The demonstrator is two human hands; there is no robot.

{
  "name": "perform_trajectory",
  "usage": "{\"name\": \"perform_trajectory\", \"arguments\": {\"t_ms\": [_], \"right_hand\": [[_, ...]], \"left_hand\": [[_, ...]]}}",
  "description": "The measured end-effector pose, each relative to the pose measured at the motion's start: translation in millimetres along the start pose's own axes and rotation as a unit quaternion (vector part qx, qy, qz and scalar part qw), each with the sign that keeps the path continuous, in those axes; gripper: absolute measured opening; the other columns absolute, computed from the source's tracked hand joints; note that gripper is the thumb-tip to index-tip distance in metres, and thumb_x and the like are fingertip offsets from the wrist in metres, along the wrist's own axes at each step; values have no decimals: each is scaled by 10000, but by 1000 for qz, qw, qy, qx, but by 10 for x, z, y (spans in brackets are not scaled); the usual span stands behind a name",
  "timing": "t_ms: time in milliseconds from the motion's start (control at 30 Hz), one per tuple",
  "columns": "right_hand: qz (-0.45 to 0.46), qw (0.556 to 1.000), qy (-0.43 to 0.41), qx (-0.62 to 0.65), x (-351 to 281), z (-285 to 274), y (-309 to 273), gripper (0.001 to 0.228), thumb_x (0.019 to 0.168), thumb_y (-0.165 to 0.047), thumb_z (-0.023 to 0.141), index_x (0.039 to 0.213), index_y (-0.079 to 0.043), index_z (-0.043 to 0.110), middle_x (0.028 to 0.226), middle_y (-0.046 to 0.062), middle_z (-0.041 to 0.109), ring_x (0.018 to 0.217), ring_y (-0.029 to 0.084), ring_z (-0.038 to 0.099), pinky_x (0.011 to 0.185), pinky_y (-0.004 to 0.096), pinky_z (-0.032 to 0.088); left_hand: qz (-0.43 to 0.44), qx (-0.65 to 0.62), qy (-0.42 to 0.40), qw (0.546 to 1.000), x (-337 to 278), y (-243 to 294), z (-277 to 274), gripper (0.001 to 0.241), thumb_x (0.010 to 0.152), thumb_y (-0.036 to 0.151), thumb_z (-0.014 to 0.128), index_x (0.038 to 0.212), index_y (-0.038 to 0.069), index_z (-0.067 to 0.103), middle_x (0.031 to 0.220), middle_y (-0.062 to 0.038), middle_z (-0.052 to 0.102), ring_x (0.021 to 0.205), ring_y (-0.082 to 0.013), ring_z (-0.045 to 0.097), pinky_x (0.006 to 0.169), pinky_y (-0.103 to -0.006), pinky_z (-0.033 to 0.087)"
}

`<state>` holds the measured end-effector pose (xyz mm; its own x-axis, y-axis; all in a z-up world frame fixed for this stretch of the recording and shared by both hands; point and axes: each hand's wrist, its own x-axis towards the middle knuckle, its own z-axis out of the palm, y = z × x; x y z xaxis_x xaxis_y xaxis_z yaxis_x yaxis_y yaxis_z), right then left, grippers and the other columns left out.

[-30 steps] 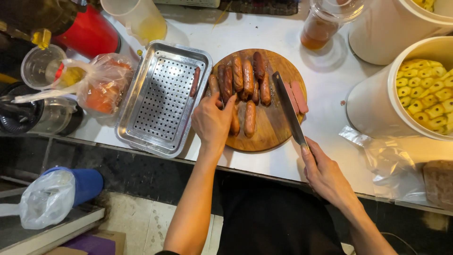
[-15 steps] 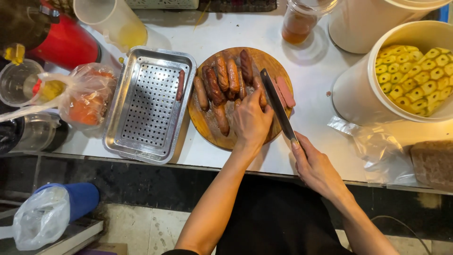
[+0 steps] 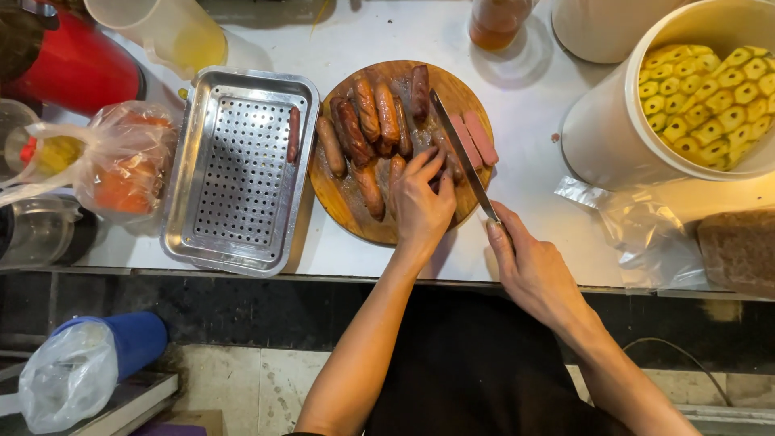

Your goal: Slicing cooked sausages on a wooden cutting board using a knife.

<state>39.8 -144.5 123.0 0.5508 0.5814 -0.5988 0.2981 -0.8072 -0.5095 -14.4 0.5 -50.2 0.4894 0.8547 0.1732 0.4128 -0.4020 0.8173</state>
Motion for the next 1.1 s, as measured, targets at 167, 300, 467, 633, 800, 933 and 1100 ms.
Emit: {"name": "perform_trajectory", "arguments": {"t_ms": [167, 300, 467, 633, 800, 933, 1100], "right_hand": [[8, 1000, 2, -1, -48, 19, -32, 535, 1042, -480, 299, 1536, -316, 423, 1121, 286, 724, 1108, 541, 638, 1031, 639, 472], [16, 1000, 4, -5, -83, 11, -24, 532, 1040, -472, 303, 1536, -319, 421, 1141, 291, 716, 1112, 544, 634, 1026, 649, 473], [9, 1000, 27, 7, -34, 12, 46, 540, 1045, -470, 298, 1534, -278, 422, 1178, 293, 702, 1110, 559, 626, 1014, 668, 464], [-32, 997, 66, -2, 36, 59, 187, 508, 1025, -394, 361, 1486, -199, 449, 849, 181, 731, 718, 385, 729, 656, 481, 547], [-7, 995, 86, 39, -6, 53, 173, 492, 1029, -368, 392, 1482, -207, 495, 817, 171, 709, 697, 331, 689, 665, 430, 527], [10, 993, 71, 96, 42, 46, 168, 501, 1039, -373, 393, 1479, -167, 514, 689, 150, 632, 557, 266, 616, 574, 379, 500], [-4, 988, 92, 125, 85, 23, 144, 470, 1070, -336, 386, 1480, -148, 518, 660, 144, 587, 552, 251, 546, 532, 374, 440]], "left_hand": [[-7, -7, -9, 1000, 22, 297, -254, 347, 880, 204, 708, 1216, 128, 755, 1252, -92, 718, 1183, -322, 681, 1155, -440, 340], [0, 23, -10, 1000, 16, 205, -197, 348, 865, 232, 722, 1202, 153, 762, 1256, -64, 716, 1175, -298, 681, 1150, -429, 356], [27, 37, -23, 999, 367, 582, -480, 297, 909, 162, 678, 1162, 20, 739, 1149, -172, 701, 1034, -350, 721, 955, -421, 504], [57, 86, 0, 995, 1081, 518, -46, 330, 795, -13, 710, 1105, -122, 679, 785, -207, 702, 584, -276, 692, 504, -334, 606], [13, 112, 13, 994, 1419, 297, 191, 77, 796, -60, 714, 792, -29, 643, 696, -80, 605, 577, -171, 550, 506, -253, 546], [22, 123, 17, 992, 1419, 256, 59, 114, 772, 45, 741, 773, -35, 660, 555, -19, 556, 415, -125, 476, 380, -229, 467], [-15, 89, 19, 996, 1290, 412, -88, 217, 711, 108, 802, 639, -4, 629, 549, -92, 634, 451, -235, 601, 1041, -520, 510]]}}
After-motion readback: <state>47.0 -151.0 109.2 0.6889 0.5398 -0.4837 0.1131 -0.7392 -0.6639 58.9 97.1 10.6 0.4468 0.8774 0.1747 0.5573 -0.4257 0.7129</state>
